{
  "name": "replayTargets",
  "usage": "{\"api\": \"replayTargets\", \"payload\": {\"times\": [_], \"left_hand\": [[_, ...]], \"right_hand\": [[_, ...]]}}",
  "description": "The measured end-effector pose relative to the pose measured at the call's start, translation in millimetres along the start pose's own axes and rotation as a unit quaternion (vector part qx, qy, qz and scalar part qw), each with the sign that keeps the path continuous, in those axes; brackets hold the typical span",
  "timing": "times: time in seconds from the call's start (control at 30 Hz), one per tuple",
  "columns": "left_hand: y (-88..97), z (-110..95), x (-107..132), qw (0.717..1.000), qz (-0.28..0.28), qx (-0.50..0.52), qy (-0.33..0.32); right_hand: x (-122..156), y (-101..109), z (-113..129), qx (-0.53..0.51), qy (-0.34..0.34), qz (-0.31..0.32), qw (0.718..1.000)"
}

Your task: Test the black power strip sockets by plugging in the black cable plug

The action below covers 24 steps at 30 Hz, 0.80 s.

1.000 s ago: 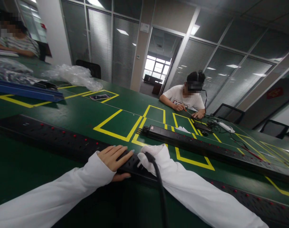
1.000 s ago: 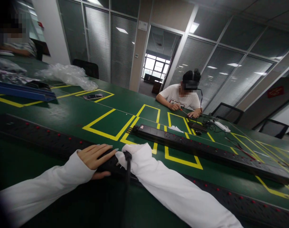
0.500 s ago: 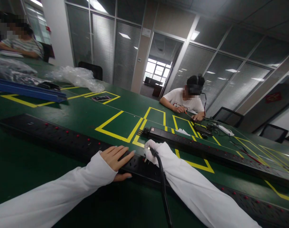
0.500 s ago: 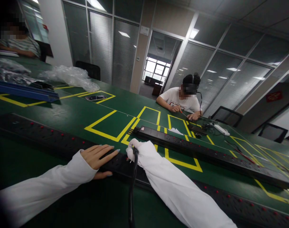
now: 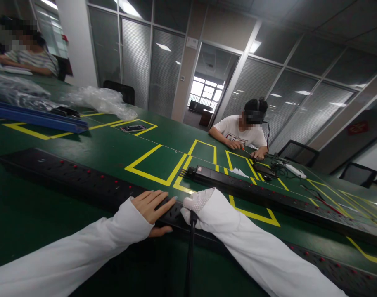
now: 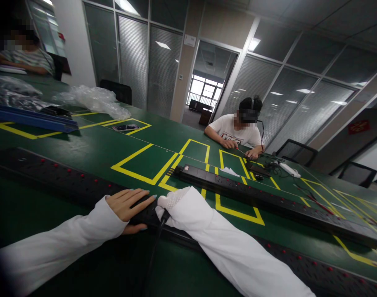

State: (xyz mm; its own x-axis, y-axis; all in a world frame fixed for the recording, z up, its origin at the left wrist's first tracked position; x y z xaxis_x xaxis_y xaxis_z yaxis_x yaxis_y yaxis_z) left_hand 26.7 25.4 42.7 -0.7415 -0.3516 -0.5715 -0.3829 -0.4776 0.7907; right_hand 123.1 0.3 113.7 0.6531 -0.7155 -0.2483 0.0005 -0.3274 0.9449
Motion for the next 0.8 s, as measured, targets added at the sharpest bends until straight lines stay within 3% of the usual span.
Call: {"api": "replayTargets", "payload": {"times": [0.1, 0.23, 0.5, 0.8], "left_hand": [[0.5, -0.1, -0.6, 1.000, 0.004, 0.001, 0.002], [0.0, 0.3, -0.1, 1.000, 0.001, 0.004, 0.001], [-0.8, 1.5, 0.5, 1.000, -0.004, 0.007, 0.006], [6.8, -4.7, -3.5, 0.999, -0.007, 0.041, 0.032]], "right_hand": [[2.5, -6.8, 9.4, 0.128, 0.039, 0.063, 0.989], [6.0, -14.1, 15.8, 0.143, 0.034, 0.087, 0.985], [12.1, -44.1, 1.8, 0.132, -0.141, 0.144, 0.971], [-2.5, -26.6, 10.6, 0.104, -0.107, 0.059, 0.987]]}}
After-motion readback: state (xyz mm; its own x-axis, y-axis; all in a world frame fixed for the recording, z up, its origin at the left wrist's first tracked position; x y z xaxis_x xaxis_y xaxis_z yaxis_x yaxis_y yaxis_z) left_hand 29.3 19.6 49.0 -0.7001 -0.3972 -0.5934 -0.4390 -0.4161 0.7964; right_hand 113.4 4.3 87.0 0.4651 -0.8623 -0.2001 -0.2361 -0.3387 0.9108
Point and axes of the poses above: each hand's wrist, its own x-axis away from the middle knuckle, its own y-axis out of the back of the hand, z = x × y, the point moved 8 cm from there along -x, towards the middle knuckle, and after that the axes turned 4 degrees about -z, right-handed, at the moved point
